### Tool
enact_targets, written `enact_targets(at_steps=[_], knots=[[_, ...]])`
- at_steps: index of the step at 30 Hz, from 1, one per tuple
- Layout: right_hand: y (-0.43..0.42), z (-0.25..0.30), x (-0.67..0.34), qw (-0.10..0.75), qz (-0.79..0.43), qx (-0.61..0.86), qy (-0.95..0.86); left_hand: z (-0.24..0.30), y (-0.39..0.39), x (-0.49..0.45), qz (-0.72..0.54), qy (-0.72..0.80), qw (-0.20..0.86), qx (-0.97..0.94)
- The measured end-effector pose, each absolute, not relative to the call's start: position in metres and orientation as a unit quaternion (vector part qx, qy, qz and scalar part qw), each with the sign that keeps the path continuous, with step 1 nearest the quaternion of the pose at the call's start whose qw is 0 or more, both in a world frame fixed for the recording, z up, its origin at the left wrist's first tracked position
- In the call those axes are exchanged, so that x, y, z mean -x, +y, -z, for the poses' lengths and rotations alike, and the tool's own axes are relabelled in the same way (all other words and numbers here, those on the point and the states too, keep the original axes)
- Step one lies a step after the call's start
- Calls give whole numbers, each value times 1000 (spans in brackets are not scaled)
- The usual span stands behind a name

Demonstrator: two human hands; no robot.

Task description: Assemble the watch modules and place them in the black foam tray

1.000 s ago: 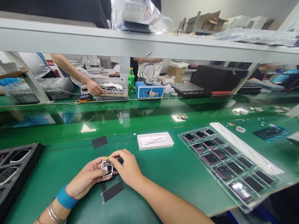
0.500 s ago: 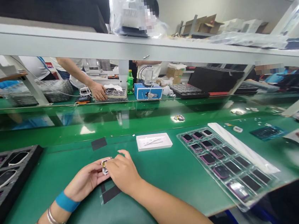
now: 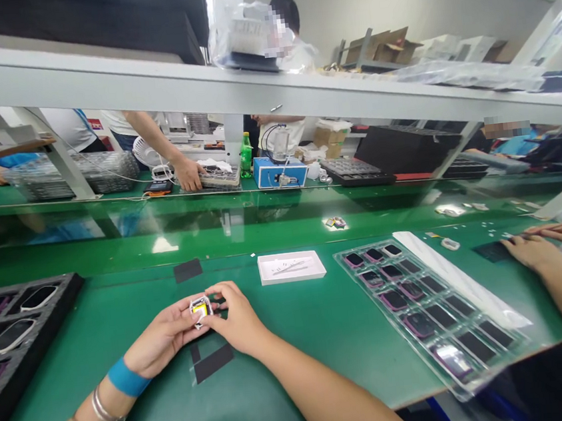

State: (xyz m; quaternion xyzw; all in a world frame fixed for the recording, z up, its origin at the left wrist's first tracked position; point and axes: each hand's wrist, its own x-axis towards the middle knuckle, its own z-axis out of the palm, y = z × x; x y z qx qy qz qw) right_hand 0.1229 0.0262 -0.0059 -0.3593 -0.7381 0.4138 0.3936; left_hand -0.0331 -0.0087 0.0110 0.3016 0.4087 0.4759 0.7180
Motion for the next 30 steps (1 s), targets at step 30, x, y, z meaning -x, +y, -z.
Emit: enact_targets(at_steps=[30], knots=[[29,21,-122,299,-689,261,-606,-3,-10,30,-396,409,689,-449]])
